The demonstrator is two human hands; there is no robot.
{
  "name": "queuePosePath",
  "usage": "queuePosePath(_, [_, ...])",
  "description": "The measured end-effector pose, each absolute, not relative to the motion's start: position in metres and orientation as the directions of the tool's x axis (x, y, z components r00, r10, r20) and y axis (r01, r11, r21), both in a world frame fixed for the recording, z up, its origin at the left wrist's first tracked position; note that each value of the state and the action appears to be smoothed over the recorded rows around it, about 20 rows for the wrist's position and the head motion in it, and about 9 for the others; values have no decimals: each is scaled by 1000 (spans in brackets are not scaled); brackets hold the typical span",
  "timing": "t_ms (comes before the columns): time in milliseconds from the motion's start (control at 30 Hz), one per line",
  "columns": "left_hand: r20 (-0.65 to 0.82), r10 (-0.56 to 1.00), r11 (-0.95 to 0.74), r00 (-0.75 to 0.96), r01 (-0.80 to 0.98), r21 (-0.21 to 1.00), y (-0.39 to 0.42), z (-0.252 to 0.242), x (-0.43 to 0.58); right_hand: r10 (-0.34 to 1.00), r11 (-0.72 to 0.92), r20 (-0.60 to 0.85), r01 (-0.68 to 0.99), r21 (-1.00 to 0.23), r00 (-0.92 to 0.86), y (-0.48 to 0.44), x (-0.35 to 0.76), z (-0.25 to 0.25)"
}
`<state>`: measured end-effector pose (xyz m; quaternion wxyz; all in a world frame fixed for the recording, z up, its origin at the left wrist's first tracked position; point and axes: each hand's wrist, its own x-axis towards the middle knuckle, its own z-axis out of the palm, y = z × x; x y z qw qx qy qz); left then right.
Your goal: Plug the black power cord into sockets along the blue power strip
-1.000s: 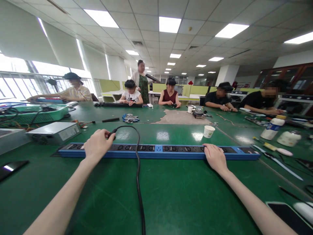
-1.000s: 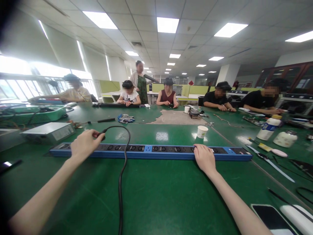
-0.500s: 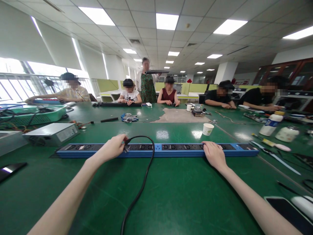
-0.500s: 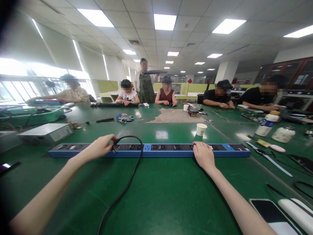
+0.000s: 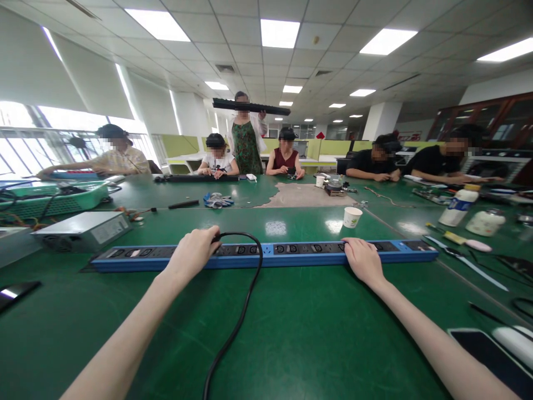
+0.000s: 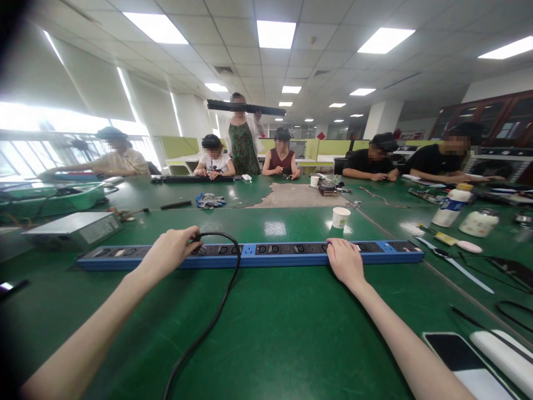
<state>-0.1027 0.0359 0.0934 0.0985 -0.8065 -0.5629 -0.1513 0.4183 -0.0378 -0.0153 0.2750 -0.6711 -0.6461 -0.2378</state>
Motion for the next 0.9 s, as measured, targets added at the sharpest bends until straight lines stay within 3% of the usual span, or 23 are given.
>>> queuePosePath(200, [309,833,-504,460,860,79,37,95,-106,733,-16,678,998,-62,53,-39,418,-15])
queuePosePath(400, [309,768,-602,561,797,48,48,76,-119,741,-24,669,998,-62,59,-39,418,-14])
queuePosePath(700, [240,852,-504,465,852,138,34,84,-107,733,-20,678,998,-57,54,-39,419,-14])
queuePosePath(900, [162,798,-602,581,776,186,36,97,-106,727,-19,684,998,-68,60,-40,417,-14])
